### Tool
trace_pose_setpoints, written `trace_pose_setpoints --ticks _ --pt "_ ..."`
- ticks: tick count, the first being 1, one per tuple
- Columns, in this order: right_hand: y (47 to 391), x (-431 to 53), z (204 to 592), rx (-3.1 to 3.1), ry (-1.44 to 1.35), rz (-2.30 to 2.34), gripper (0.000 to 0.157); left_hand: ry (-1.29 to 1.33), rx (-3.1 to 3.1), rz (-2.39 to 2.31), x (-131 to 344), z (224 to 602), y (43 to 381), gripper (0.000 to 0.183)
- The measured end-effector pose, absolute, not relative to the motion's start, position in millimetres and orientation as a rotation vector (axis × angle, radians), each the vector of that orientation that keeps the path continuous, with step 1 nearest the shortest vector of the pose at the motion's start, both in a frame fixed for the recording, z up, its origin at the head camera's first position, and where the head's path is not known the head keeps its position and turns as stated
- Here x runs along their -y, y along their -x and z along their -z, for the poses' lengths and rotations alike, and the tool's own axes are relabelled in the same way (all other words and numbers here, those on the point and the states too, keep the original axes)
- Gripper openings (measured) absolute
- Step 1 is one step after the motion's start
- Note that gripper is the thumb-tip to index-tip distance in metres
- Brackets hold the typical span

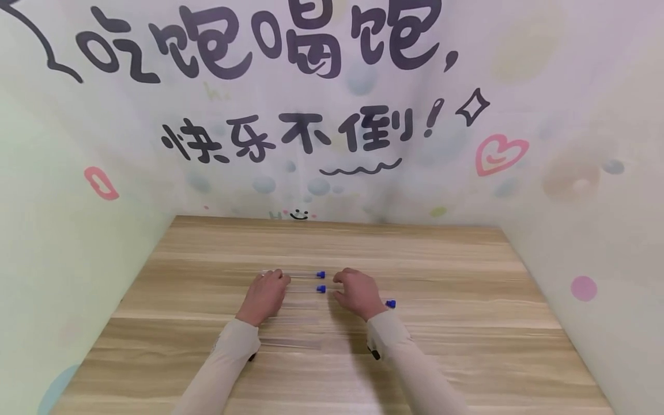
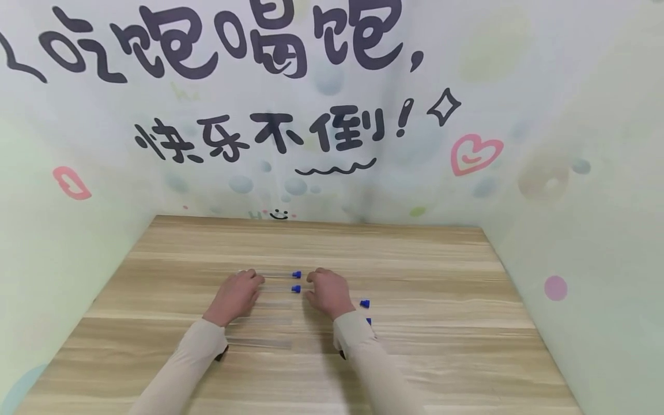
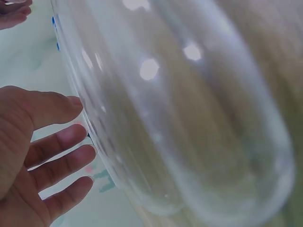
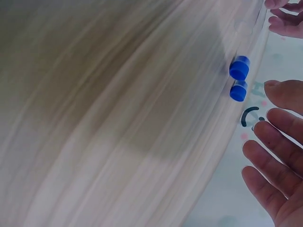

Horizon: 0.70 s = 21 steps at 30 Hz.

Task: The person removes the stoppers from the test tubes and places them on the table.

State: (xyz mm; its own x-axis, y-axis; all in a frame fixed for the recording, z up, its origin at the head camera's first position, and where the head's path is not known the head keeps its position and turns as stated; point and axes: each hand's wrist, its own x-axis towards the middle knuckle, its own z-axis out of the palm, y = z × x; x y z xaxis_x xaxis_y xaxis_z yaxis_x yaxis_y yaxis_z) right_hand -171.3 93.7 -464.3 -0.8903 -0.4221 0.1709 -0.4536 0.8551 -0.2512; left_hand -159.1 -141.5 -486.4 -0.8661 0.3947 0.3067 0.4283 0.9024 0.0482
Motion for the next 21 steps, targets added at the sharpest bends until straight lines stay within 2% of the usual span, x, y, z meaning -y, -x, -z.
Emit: trace_pose_setpoints --ticks 21 --pt "177 -67 479 2.954 -0.744 -0.385 0.020 0.614 2.775 0.126 151 487 157 0.011"
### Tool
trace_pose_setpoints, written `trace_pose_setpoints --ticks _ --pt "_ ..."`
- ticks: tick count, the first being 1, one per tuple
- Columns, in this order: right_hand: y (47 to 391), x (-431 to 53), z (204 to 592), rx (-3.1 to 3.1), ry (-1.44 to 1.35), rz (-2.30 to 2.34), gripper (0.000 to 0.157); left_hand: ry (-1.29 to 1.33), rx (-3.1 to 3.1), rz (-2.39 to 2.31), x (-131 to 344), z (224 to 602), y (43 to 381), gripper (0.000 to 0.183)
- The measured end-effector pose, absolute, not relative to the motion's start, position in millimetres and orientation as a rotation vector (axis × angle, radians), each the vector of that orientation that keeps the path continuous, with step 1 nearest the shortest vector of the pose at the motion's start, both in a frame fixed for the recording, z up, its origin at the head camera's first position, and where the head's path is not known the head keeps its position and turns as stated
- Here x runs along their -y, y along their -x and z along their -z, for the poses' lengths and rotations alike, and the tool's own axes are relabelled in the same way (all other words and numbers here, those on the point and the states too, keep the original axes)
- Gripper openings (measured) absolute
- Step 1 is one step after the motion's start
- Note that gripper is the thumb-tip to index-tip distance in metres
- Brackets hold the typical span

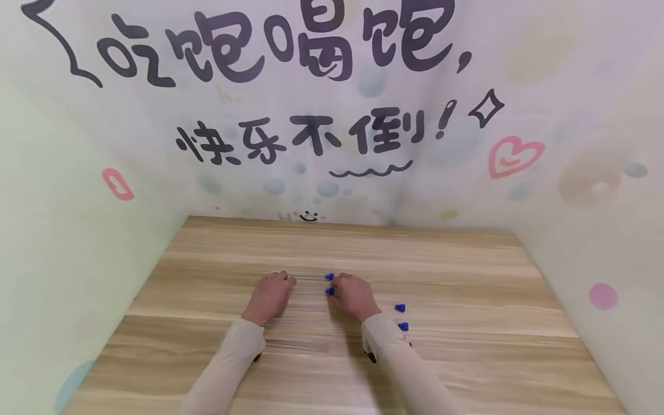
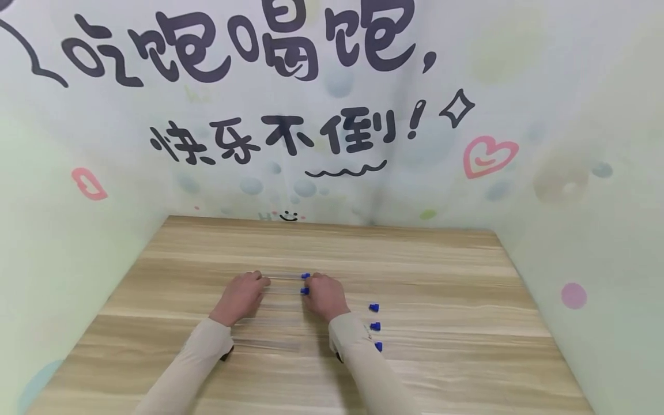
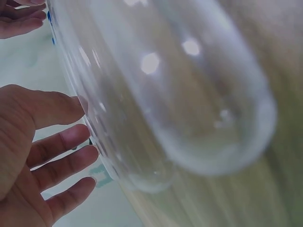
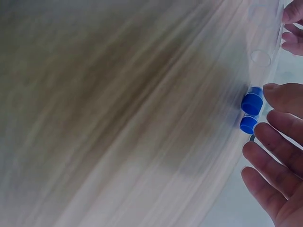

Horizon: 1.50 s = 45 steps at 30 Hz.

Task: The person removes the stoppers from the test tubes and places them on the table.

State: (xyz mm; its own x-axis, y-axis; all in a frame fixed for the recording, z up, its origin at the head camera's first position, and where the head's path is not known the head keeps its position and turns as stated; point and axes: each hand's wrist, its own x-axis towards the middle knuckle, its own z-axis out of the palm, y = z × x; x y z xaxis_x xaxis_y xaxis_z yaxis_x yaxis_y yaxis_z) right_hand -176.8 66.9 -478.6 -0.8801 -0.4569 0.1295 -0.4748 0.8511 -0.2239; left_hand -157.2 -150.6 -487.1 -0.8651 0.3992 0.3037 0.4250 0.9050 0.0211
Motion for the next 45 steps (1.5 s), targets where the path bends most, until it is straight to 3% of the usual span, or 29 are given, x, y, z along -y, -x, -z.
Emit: trace_pose_setpoints --ticks 17,25,45 --pt "179 -64 481 3.003 -0.705 -0.333 0.015 0.613 2.816 0.058 148 488 159 0.006" --pt "175 -64 485 2.991 -0.728 -0.349 0.008 0.654 2.785 0.022 148 494 160 0.013" --pt "176 -70 477 2.992 -0.684 -0.383 0.017 0.653 2.741 0.033 147 491 160 0.016"
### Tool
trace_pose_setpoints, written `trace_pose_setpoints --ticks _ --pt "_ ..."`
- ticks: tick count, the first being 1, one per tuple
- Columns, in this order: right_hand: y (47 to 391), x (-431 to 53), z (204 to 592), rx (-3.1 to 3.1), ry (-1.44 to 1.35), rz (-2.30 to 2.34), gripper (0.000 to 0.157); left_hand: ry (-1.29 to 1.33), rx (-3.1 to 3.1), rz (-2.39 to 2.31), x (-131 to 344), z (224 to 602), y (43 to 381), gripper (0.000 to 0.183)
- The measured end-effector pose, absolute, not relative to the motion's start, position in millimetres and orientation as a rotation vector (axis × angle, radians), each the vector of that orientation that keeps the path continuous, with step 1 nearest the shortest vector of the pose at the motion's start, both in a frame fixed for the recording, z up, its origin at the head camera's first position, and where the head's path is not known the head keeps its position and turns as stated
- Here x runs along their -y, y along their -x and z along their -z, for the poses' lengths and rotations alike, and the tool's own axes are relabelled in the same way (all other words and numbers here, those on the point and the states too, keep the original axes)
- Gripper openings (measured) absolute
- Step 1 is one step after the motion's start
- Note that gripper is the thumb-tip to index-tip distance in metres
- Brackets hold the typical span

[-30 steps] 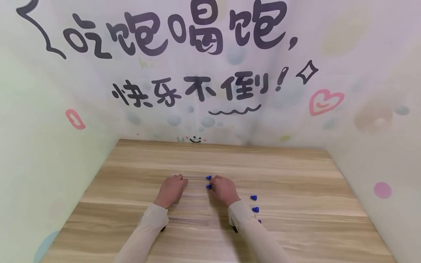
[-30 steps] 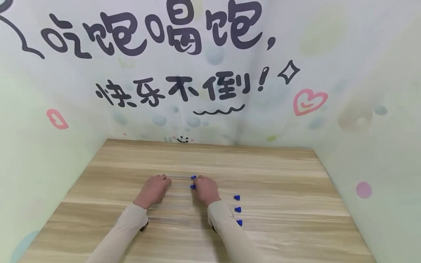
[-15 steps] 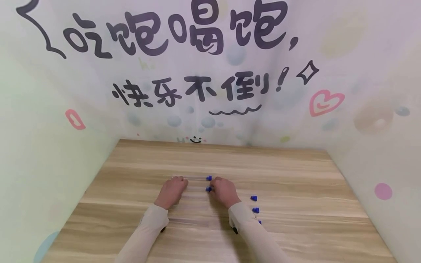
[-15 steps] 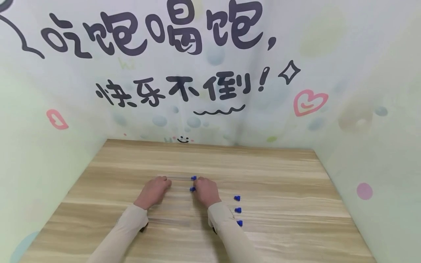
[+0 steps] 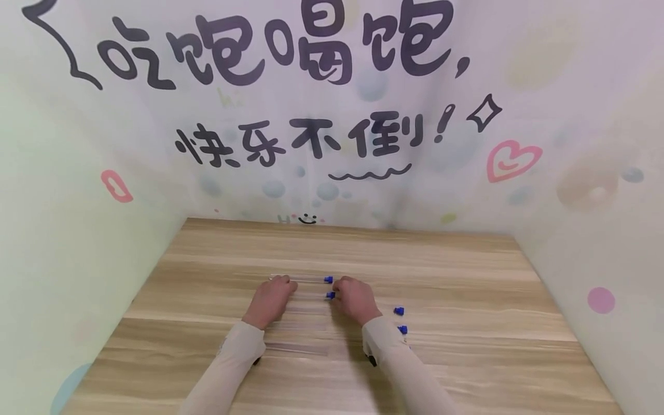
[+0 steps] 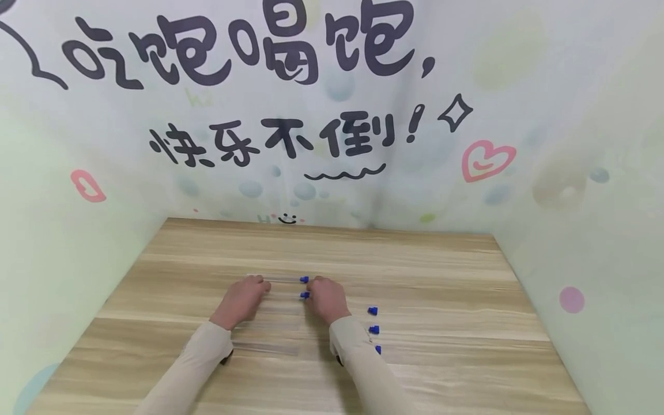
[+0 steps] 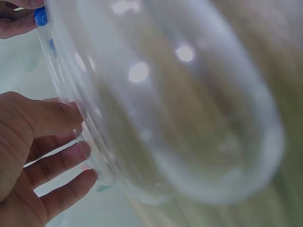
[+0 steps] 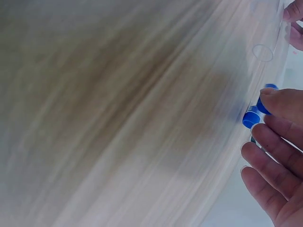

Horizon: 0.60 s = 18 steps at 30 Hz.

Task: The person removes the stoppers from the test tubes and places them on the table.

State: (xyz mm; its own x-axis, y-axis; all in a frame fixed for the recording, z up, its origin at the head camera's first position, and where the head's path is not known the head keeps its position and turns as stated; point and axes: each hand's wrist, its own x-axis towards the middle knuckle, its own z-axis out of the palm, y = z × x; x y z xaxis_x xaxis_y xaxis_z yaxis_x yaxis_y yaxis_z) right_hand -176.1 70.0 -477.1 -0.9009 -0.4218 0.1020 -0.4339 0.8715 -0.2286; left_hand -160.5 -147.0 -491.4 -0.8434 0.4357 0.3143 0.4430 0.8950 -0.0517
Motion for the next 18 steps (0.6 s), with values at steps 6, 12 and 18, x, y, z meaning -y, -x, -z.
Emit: trace_pose_setpoints --ticks 6,12,18 --pt "176 -72 475 2.988 -0.681 -0.409 0.017 0.642 2.770 0.048 143 485 159 0.018" --pt "176 -75 472 2.992 -0.688 -0.408 0.016 0.643 2.779 0.061 140 479 156 0.020" --pt "176 -80 472 2.975 -0.699 -0.393 0.014 0.661 2.776 0.045 136 474 154 0.018"
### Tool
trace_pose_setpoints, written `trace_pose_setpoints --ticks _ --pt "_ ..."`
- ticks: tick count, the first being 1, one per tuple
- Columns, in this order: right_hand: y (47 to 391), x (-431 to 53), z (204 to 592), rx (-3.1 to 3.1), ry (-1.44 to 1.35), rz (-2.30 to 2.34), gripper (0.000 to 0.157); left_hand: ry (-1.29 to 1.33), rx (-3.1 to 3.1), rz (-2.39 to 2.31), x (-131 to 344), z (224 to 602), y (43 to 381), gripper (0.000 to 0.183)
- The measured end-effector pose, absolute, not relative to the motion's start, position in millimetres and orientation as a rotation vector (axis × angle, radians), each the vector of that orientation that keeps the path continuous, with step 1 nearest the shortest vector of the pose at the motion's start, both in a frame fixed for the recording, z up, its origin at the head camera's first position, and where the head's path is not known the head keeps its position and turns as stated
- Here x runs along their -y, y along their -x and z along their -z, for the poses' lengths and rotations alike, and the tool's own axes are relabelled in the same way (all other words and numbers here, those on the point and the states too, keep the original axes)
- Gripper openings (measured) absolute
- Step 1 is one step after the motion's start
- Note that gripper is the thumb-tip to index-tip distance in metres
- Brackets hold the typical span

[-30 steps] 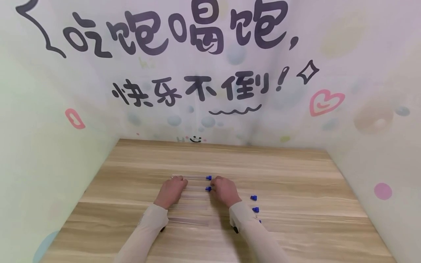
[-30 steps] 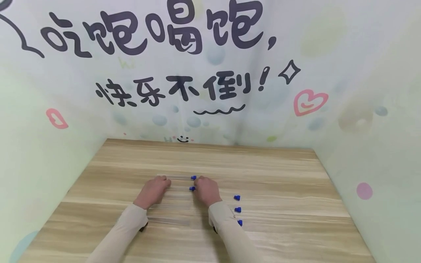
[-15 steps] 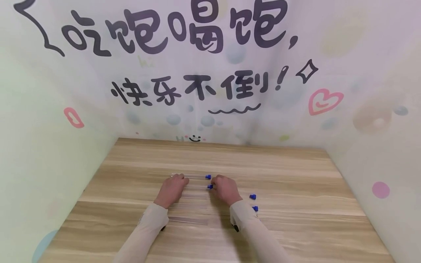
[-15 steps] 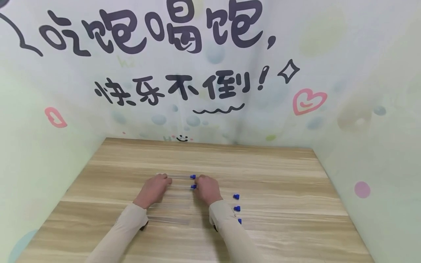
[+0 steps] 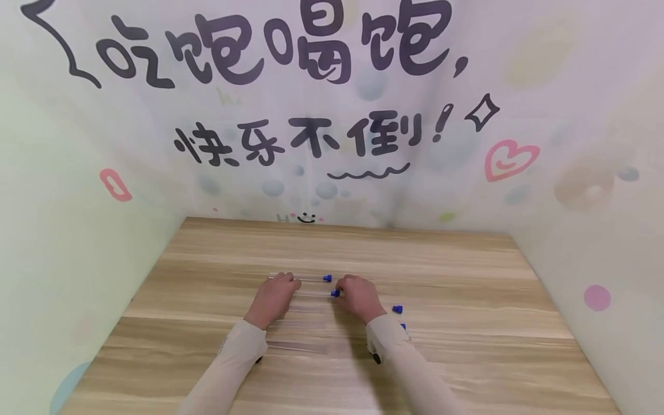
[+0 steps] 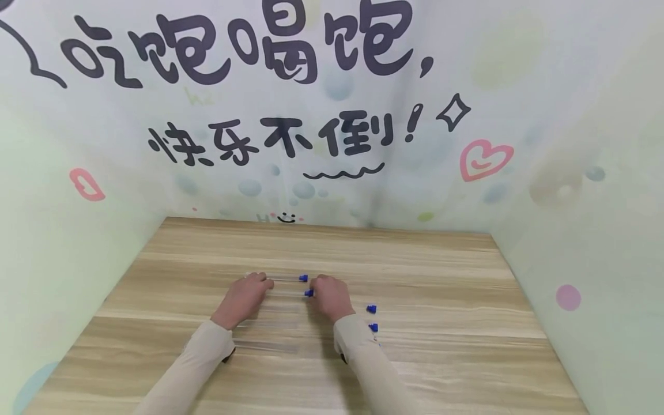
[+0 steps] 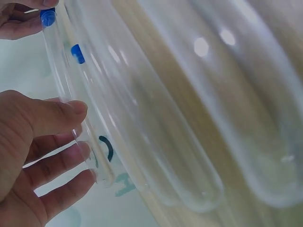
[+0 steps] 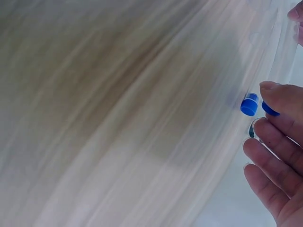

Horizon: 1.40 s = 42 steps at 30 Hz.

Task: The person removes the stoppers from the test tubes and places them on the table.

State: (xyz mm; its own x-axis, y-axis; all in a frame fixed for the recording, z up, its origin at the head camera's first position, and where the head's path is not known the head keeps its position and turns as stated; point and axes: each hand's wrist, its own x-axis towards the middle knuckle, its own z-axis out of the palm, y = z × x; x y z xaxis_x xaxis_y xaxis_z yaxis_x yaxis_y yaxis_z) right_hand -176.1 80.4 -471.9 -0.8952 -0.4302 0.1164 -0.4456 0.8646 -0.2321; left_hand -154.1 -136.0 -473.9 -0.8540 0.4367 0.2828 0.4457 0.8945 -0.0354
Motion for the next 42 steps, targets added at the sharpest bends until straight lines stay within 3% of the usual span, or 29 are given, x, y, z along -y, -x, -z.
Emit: trace_pose_setpoints --ticks 16,31,42 --pt "167 -103 464 2.909 -0.729 -0.397 0.009 0.765 2.710 -0.036 120 462 147 0.016" --pt "163 -115 462 2.678 -1.074 -0.194 0.010 0.801 2.673 -0.067 113 463 147 0.014" --pt "164 -119 466 2.653 -0.947 -0.215 0.017 0.818 2.687 -0.035 113 462 147 0.021"
